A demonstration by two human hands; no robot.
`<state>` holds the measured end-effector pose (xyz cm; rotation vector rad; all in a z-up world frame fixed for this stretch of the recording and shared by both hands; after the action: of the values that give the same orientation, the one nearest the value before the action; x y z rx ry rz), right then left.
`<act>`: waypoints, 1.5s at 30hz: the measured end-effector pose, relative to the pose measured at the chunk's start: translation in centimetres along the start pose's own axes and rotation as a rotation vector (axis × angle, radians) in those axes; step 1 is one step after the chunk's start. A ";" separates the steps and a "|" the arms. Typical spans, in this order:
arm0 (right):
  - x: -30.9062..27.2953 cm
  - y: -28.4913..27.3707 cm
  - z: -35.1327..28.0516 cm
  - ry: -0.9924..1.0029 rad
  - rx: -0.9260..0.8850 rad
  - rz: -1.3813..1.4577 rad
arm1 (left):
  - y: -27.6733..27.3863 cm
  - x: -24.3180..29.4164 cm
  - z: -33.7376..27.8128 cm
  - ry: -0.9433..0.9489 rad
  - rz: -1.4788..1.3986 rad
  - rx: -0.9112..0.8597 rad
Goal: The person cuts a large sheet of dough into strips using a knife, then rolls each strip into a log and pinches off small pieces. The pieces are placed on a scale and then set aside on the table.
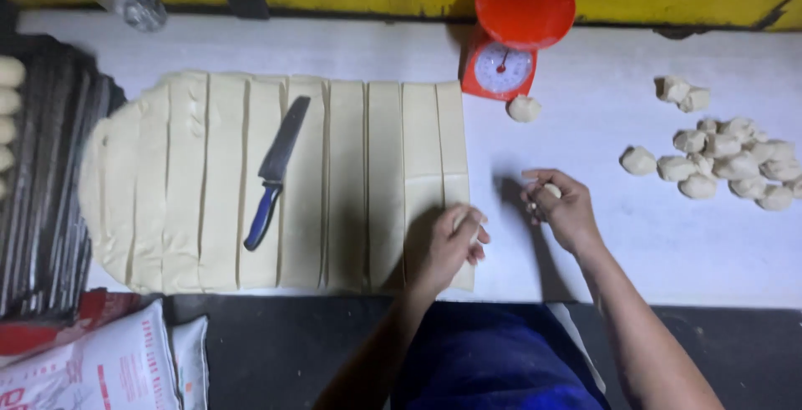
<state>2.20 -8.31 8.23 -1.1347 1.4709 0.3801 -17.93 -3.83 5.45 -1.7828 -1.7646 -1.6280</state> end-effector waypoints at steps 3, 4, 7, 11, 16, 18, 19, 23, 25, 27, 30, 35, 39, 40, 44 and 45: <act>4.9 -0.2 4.0 0.112 0.023 0.022 | 2.9 8.4 -5.1 -0.044 0.140 0.098; 5.3 -1.1 5.7 0.108 0.009 0.019 | 2.6 7.2 -5.1 -0.037 0.135 0.110; 3.8 -3.4 11.7 0.057 -0.130 0.101 | 2.0 3.6 -5.1 0.005 0.289 0.346; -7.5 -5.6 19.0 -0.420 -0.097 0.029 | 0.2 -2.3 -3.5 0.101 -0.108 0.411; -14.9 -4.2 25.4 -0.573 0.008 -0.768 | 4.2 -0.7 -5.2 0.043 0.197 0.435; -15.5 -2.9 26.5 -0.581 -0.135 -0.835 | 4.4 -0.5 -5.9 0.131 0.234 0.423; -16.2 -2.6 26.2 -0.584 -0.137 -0.835 | 3.9 -0.5 -6.1 0.133 0.232 0.426; -16.5 -1.6 25.4 -0.529 -0.115 -0.902 | 1.5 -0.1 -7.9 0.036 0.171 0.529; -16.8 -1.5 25.1 -0.479 -0.113 -0.902 | 0.1 0.5 -8.1 0.033 0.120 0.572; -16.9 -1.5 24.2 -0.426 -0.134 -0.909 | -1.5 0.8 -8.2 0.084 0.138 0.500; -17.2 -1.2 23.8 -0.324 -0.097 -0.891 | -2.6 2.0 -8.2 0.162 0.156 0.471; -19.0 -1.3 22.1 -0.242 -0.091 -0.890 | -4.1 3.2 -8.6 0.271 0.200 0.436; -19.6 -1.6 22.0 -0.293 -0.092 -0.913 | -5.2 1.4 -8.1 0.234 0.210 0.459; -20.0 -1.4 21.7 -0.292 -0.098 -0.912 | -5.0 1.2 -8.1 0.232 0.210 0.465; -19.5 -1.1 22.7 -0.308 -0.165 -0.946 | -3.9 0.1 -7.9 0.143 0.229 0.483; -19.0 -1.1 23.5 -0.356 -0.164 -0.972 | -3.6 -0.3 -7.8 0.107 0.242 0.484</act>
<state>13.72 17.39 19.33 -1.6615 0.4727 0.0051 -24.94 -8.64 6.35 -1.5727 -1.6390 -1.0675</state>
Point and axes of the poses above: each hand's wrist, its own z-axis towards the middle knuckle, its own y-axis out of the palm, x = y × z, the point moved 1 cm from there along z, towards the middle knuckle, and after that the axes turned 13 degrees about -z, right-handed, at the moved point
